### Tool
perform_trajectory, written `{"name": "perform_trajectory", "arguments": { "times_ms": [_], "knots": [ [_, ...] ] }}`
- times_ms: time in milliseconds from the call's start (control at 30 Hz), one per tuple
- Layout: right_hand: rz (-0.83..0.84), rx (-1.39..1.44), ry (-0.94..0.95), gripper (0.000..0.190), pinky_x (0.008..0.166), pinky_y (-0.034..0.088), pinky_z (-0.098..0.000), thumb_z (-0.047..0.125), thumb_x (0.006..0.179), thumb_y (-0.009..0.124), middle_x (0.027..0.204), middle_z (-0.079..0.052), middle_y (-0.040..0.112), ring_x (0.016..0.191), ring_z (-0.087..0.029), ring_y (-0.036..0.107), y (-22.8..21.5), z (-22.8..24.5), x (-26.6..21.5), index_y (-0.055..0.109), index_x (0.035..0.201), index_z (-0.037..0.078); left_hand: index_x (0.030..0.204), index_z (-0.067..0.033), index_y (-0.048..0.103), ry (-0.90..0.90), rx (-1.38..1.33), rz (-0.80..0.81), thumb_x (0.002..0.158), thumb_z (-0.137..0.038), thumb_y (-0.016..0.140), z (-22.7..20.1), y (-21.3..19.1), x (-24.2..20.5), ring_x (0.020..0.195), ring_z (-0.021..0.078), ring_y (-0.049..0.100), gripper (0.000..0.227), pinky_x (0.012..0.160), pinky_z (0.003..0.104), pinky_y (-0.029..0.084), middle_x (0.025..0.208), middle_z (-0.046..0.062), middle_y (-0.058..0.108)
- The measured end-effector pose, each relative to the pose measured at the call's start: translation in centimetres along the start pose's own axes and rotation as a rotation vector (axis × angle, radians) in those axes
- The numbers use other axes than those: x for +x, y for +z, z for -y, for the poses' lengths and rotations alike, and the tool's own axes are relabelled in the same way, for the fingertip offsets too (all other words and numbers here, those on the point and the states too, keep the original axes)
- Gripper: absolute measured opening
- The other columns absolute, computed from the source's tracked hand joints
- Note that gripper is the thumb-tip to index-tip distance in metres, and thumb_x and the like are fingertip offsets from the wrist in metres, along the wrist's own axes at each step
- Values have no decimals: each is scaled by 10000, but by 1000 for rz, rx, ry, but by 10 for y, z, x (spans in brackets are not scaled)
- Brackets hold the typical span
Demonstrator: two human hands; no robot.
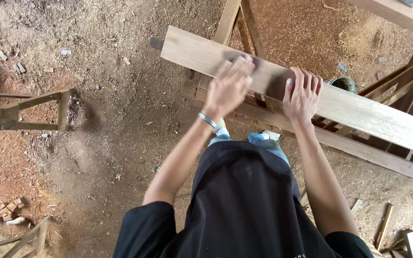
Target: The person is sanding a long piece of wood with a piece of sandpaper held by hand, rubbing it back and forth along the surface.
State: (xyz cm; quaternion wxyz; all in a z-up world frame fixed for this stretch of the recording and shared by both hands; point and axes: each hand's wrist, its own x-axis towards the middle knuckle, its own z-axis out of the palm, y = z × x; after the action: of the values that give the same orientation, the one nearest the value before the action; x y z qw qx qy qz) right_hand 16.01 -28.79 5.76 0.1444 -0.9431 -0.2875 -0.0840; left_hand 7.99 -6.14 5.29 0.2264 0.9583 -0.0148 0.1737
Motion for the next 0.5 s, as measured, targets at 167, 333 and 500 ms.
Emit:
{"name": "perform_trajectory", "arguments": {
  "times_ms": [167,333,500],
  "knots": [
    [0,26,2,324,1187,283,-517,202,1118,462,1330,-166,599,1275,-330,521,-4,3,-3,518,1405,64,1336,-86,632,-375,132,8,1068,-289,482,81,-28,25,1200,258,620,368,1156,444,391,1267,125,680],
    [-1,34,17,317,1187,295,-509,215,1118,463,1334,-161,601,1282,-339,515,-8,7,-2,521,1395,75,1161,-13,669,-272,102,-130,1021,-245,545,51,-8,33,1136,234,678,299,1120,420,444,1213,148,708],
    [14,20,23,334,1182,283,-518,220,1117,457,1334,-172,595,1280,-347,511,-5,4,-3,522,1406,66,1212,-39,649,144,80,-293,981,-248,549,-6,3,18,1142,246,652,327,1055,419,475,1261,134,658]
  ]
}}
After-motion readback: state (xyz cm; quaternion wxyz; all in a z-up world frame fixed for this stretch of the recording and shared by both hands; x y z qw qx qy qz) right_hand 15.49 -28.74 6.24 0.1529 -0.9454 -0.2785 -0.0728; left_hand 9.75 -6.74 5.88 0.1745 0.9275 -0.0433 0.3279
